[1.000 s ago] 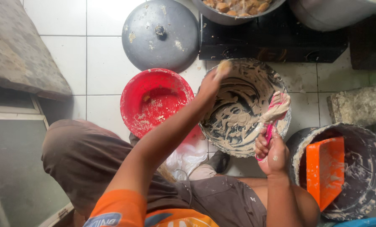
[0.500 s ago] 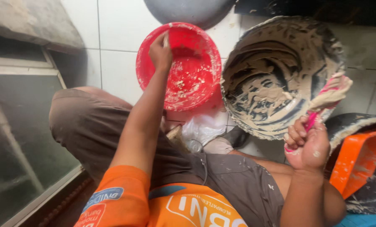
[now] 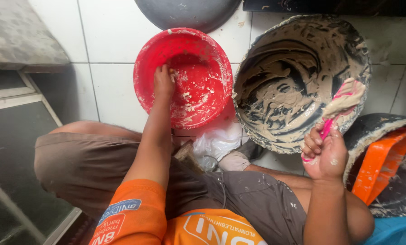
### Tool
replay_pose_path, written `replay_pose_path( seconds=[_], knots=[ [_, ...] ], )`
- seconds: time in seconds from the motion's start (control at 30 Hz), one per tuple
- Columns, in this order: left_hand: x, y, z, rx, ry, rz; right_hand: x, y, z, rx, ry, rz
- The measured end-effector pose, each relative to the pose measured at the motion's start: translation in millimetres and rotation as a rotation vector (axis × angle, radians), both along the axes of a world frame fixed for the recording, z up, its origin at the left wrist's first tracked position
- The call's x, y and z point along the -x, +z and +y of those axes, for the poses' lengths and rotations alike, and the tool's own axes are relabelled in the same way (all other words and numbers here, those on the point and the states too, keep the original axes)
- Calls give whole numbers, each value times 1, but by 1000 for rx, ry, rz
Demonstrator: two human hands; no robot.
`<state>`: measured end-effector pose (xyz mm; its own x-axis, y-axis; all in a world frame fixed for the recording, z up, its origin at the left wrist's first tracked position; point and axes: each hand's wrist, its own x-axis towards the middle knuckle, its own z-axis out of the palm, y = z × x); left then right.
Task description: The person sits on the floor scraping leftover batter from a large mixing bowl with a spatula, collecting scraped dough pieces into a red basin. They then stand at a work table, place round meatballs from a plastic crate into a plastic bag, and handle the filled bag.
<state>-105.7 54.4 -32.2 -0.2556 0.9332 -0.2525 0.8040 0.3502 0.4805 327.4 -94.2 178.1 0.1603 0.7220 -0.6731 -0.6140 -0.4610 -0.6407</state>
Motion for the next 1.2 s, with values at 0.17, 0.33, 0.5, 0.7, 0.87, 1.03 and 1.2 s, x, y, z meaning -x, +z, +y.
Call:
replay_pose_path(
  seconds=[0.17,0.33,0.5,0.7,0.87,1.03,1.2],
  knots=[
    [-28,3,7,-318,387,-757,6,0,11,1,24,41],
    [-126,67,22,-339,131,-775,23,9,17,-66,79,46],
    [-211,158,-61,-455,-563,-1137,44,17,11,-228,152,-133],
    [-236,194,-111,-239,-481,-1499,40,23,-7,-306,105,-118],
    [-231,200,-115,-335,-568,-1378,38,22,-16,-321,99,-78],
    [-232,210,-124,-533,-562,-1146,42,24,-14,-320,172,-25],
    [-233,217,-137,-533,-451,-1191,43,23,-10,-311,167,-86]
  ],
)
